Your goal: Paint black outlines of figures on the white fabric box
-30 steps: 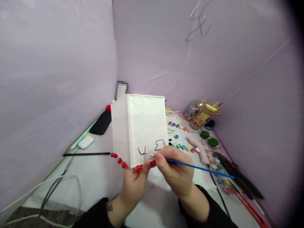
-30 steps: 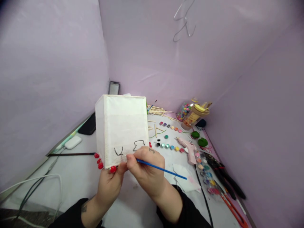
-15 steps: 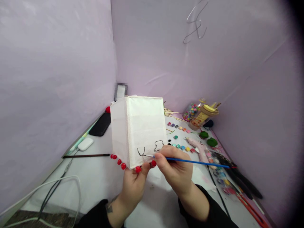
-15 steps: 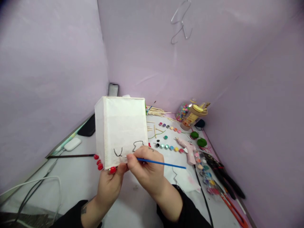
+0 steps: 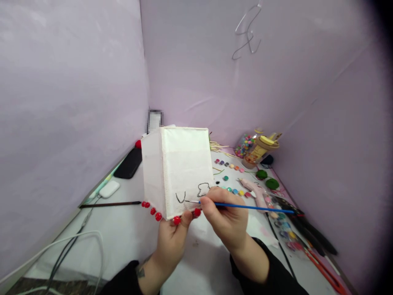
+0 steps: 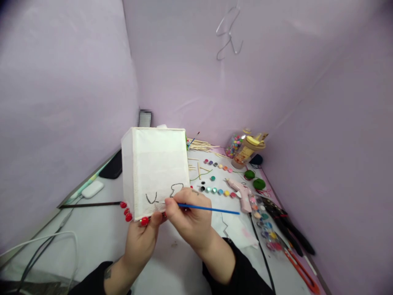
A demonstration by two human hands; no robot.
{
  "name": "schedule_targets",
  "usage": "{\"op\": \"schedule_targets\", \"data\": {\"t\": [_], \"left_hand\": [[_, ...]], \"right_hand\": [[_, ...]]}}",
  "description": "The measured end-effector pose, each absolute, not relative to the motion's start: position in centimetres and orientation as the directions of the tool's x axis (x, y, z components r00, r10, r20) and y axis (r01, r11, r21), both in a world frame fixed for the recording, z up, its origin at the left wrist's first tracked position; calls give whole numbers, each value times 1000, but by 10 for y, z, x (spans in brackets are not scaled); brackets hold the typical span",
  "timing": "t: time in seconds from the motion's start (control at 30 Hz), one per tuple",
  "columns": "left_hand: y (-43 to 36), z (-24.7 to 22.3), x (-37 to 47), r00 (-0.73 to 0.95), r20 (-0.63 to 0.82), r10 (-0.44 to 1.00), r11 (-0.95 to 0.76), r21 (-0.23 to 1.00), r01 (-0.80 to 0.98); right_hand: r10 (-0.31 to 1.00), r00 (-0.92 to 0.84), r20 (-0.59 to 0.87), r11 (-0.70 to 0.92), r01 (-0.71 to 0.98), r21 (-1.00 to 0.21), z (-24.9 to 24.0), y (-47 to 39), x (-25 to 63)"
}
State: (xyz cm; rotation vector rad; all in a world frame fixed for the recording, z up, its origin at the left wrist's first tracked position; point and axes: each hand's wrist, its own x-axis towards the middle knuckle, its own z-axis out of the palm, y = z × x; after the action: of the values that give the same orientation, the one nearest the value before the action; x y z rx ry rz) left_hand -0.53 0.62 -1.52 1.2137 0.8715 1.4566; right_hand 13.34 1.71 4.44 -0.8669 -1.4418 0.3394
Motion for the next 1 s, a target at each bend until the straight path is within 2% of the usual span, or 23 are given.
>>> {"op": "schedule_targets", "data": {"t": [0.33, 1.0], "left_hand": [[3, -15, -7, 62, 260, 964, -222, 908, -356], [4, -18, -6, 55, 256, 965, -225, 919, -324]], "right_hand": [[692, 169, 701, 641, 303, -705, 42, 18, 132], [669, 205, 714, 656, 290, -697, 44, 17, 130]]}}
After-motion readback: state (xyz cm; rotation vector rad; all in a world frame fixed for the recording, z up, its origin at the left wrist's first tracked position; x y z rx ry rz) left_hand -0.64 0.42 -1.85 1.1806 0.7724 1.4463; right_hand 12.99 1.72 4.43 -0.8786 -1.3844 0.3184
